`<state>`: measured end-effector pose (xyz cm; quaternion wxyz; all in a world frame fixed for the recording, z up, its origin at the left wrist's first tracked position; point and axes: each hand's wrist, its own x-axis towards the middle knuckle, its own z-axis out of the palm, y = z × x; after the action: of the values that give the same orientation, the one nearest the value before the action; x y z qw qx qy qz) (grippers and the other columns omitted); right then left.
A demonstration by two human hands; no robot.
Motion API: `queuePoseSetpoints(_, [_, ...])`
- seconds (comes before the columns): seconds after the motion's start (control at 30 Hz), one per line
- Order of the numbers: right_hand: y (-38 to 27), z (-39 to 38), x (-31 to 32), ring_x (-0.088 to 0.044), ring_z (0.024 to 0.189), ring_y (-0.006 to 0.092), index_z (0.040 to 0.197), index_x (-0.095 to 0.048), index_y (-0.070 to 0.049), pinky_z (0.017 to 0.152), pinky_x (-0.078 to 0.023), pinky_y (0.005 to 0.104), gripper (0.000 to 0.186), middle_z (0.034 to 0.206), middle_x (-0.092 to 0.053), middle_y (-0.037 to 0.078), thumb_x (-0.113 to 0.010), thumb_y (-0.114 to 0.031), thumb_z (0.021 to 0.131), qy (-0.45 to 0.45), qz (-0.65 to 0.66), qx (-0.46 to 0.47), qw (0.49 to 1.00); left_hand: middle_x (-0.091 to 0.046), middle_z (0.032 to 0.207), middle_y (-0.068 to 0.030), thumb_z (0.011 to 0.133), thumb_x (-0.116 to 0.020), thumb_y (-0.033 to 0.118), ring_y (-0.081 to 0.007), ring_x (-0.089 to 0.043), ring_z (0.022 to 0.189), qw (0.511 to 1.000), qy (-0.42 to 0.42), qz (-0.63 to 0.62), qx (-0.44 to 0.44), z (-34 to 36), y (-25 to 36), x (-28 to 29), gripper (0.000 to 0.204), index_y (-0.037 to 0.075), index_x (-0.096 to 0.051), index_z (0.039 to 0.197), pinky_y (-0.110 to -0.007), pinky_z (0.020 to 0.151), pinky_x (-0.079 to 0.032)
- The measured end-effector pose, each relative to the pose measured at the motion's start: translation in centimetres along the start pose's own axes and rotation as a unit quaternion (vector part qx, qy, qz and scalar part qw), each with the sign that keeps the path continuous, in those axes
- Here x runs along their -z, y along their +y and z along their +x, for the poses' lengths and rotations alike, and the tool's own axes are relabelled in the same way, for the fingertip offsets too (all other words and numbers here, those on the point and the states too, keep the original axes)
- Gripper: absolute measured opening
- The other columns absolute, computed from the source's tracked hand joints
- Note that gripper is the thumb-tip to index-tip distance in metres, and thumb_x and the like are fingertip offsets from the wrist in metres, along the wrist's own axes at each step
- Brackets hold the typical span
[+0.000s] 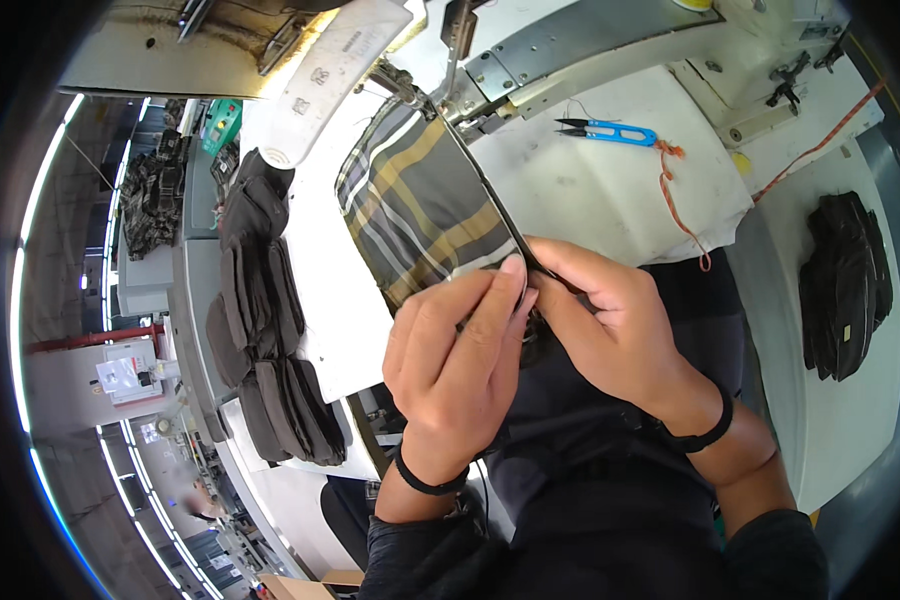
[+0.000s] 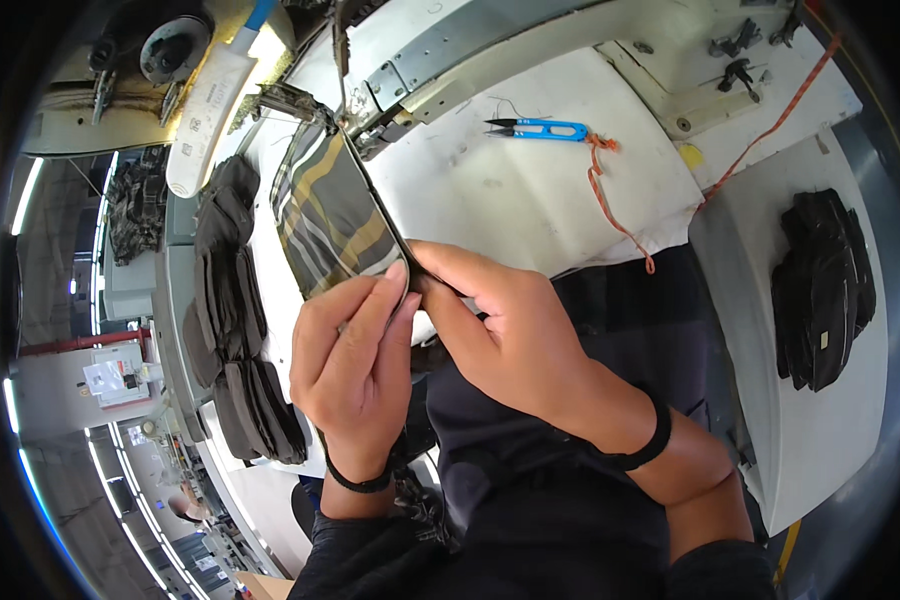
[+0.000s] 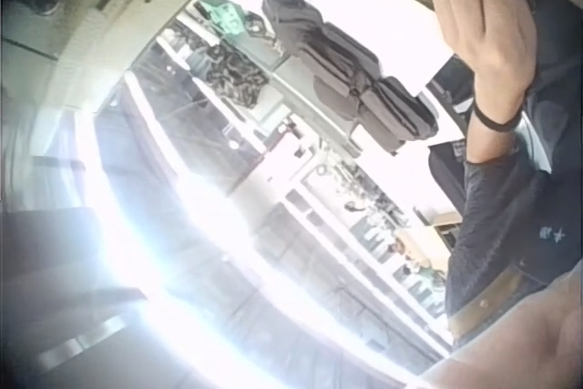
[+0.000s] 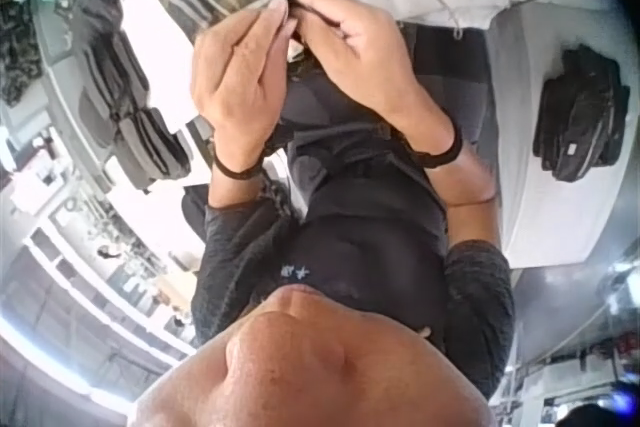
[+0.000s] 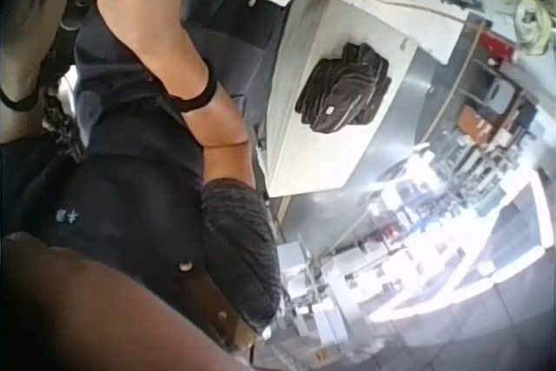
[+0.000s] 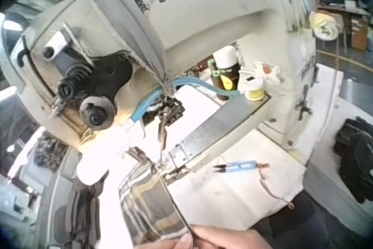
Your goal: Sewing the lining and zipper assembly into a plaid fabric cosmetic bag using an industrial sewing machine.
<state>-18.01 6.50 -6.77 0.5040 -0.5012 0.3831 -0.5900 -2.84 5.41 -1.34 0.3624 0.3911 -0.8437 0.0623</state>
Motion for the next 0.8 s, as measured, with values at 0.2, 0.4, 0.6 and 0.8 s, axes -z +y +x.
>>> queuePoseSetpoints(0.2, [-0.1, 0.0, 0.0, -0.059, 0.087, 0.0051, 0.135, -0.065, 0.005, 0.076, -0.052, 0.0234, 0.029, 0.097, -0.071, 0.007, -0.057, 0.0, 0.107, -0.016, 0.017, -0.022, 0.999, -0.073, 0.097, -0.0113, 0.075, -0.088, -0.005, -0.0257, -0.069, 0.079, 0.997, -0.019, -0.062, 0.03, 0.4, -0.5, 0.1, 0.038, -0.004, -0.079, 0.111, -0.034, 0.067, -0.056])
queuePoseSetpoints(0.4, [0.2, 1.7, -0.2, -0.059, 0.093, 0.0048, 0.136, -0.064, 0.006, 0.081, -0.051, 0.022, 0.029, 0.103, -0.071, 0.005, -0.056, 0.001, 0.108, -0.016, 0.036, -0.023, 0.999, -0.073, 0.099, -0.0119, 0.076, -0.088, -0.004, -0.0252, -0.068, 0.078, 0.997, -0.003, -0.08, 0.016, 1.1, -2.4, -0.7, 0.037, -0.004, -0.078, 0.112, -0.034, 0.065, -0.055])
queuePoseSetpoints(0.6, [0.7, 3.5, -0.7, -0.058, 0.093, 0.004, 0.136, -0.064, 0.006, 0.081, -0.05, 0.0217, 0.029, 0.103, -0.07, 0.004, -0.057, 0.0, 0.108, 0.002, 0.03, -0.011, 0.999, -0.071, 0.096, -0.0107, 0.079, -0.086, -0.005, -0.0238, -0.063, 0.075, 0.994, 0.01, -0.106, 0.025, 2.2, -4.0, -1.4, 0.035, -0.002, -0.079, 0.113, -0.033, 0.064, -0.051])
queuePoseSetpoints(0.8, [0.8, 5.3, -1.5, -0.057, 0.09, 0.0028, 0.136, -0.065, 0.005, 0.079, -0.05, 0.0216, 0.029, 0.099, -0.07, 0.0, -0.056, -0.003, 0.109, 0.008, 0.041, -0.005, 0.999, -0.071, 0.096, -0.0112, 0.083, -0.085, -0.003, -0.0248, -0.066, 0.079, 0.993, 0.011, -0.112, 0.032, 3.2, -5.7, -1.2, 0.03, -0.001, -0.079, 0.112, -0.034, 0.067, -0.054])
